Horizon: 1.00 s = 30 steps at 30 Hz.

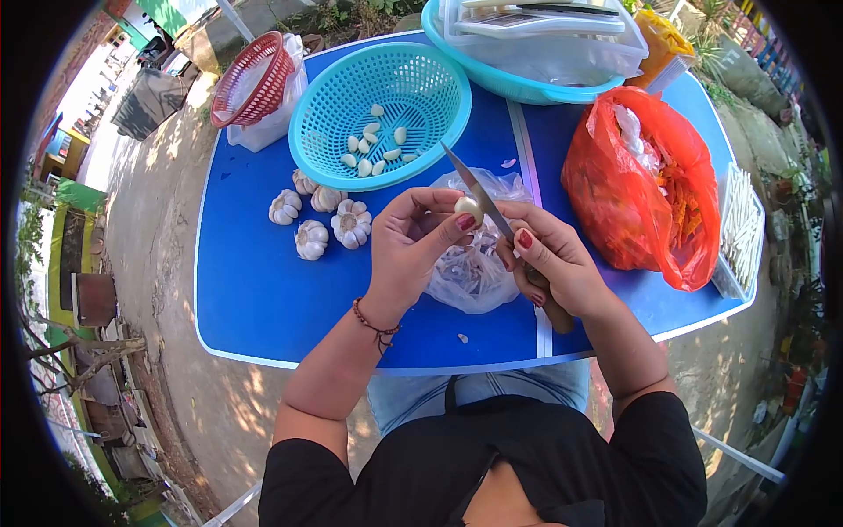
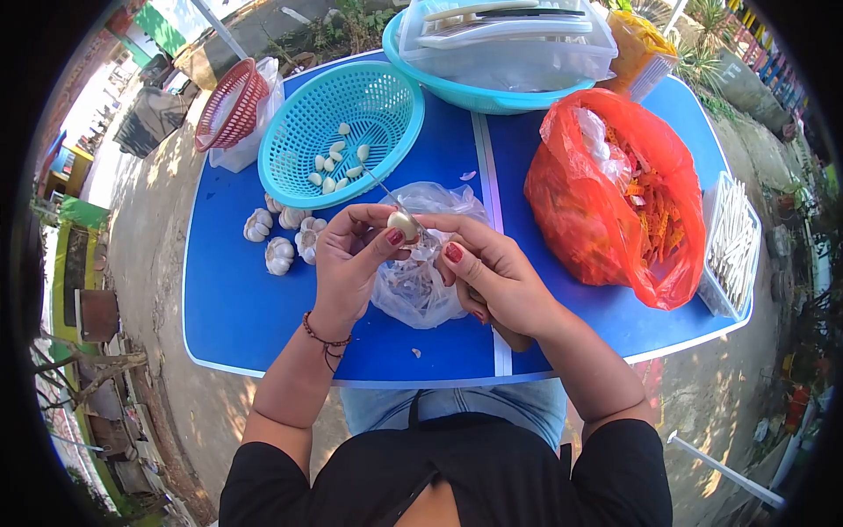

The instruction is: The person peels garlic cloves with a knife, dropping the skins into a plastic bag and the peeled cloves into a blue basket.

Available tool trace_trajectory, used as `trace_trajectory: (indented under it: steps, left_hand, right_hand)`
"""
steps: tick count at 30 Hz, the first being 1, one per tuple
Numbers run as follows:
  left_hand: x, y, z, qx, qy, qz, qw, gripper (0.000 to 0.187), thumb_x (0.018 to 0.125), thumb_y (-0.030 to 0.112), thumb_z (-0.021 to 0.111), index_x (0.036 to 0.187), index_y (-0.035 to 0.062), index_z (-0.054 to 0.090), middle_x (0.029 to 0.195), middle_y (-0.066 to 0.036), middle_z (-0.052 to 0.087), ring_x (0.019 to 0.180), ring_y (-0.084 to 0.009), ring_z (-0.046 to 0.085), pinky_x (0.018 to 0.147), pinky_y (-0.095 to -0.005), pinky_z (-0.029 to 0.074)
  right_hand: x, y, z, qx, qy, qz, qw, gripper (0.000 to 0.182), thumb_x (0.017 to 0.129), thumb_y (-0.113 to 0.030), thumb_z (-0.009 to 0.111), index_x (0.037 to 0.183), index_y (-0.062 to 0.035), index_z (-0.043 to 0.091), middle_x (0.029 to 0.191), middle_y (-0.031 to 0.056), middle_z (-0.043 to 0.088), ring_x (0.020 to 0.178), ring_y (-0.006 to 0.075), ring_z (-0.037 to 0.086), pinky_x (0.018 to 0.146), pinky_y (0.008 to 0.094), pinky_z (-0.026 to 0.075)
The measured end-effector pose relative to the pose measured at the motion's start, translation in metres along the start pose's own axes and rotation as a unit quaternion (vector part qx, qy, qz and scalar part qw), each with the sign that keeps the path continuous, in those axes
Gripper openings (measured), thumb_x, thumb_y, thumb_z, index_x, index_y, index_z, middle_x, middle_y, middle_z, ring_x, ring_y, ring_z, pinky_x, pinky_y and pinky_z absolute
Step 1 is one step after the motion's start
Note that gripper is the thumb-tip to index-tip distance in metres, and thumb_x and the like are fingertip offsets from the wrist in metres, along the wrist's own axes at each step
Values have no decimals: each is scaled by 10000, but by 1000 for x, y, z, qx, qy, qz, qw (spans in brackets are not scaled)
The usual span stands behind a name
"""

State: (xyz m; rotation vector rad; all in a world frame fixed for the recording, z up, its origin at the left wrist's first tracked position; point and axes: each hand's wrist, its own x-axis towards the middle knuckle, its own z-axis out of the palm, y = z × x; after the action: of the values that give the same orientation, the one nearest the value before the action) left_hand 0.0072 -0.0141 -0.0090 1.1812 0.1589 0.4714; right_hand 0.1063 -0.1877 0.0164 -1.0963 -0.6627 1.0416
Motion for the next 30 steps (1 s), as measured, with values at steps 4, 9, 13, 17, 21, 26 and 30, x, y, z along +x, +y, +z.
trace_trajectory:
  steps: [4,9,13,17,21,26,30]
  left_hand:
    - [0,0,-2,1,-5,-4,1000,269,822,73,693,1051,3,571,957,-101,645,846,-170,668,691,-253,581]
    - [0,2,-1,-21,6,-18,1000,284,814,88,712,1035,-24,573,973,-131,648,856,-170,672,689,-242,563]
    - [1,2,-1,-14,6,-20,1000,287,817,99,710,1040,-20,576,970,-129,651,870,-178,673,684,-236,563]
    - [1,5,-2,-17,-2,-34,999,278,827,102,699,1050,-14,579,987,-137,654,879,-188,675,689,-239,563]
    - [3,7,-1,-29,-12,-39,999,234,867,84,638,1074,-1,569,1020,-142,641,904,-226,670,722,-277,581]
    - [3,1,-3,-45,-20,-19,999,208,885,75,610,1070,-5,556,1017,-143,637,906,-229,668,771,-305,576]
    - [3,2,-2,-69,-2,-25,997,237,854,102,667,1037,-8,565,995,-125,636,896,-190,666,772,-290,567]
  right_hand:
    - [0,0,1,-11,-7,5,1000,405,988,-260,439,1353,-86,433,765,26,487,456,22,421,416,146,327]
    - [1,1,1,-7,0,-6,1000,402,990,-254,432,1355,-86,429,770,26,486,458,23,428,414,147,329]
    - [0,2,1,0,-8,2,1000,395,993,-249,425,1350,-83,433,775,26,483,460,25,429,411,149,329]
    - [1,1,0,-16,-4,-10,1000,393,994,-254,420,1344,-77,436,775,29,478,462,30,431,411,152,333]
    - [2,0,0,9,-3,6,1000,392,992,-256,425,1340,-76,438,778,33,478,464,34,432,409,156,337]
    - [1,1,-1,6,2,10,1000,392,992,-258,425,1339,-76,440,782,37,479,466,34,432,406,159,342]
    - [1,3,-1,15,7,-1,1000,386,994,-248,420,1338,-74,440,781,35,479,460,32,430,403,159,342]
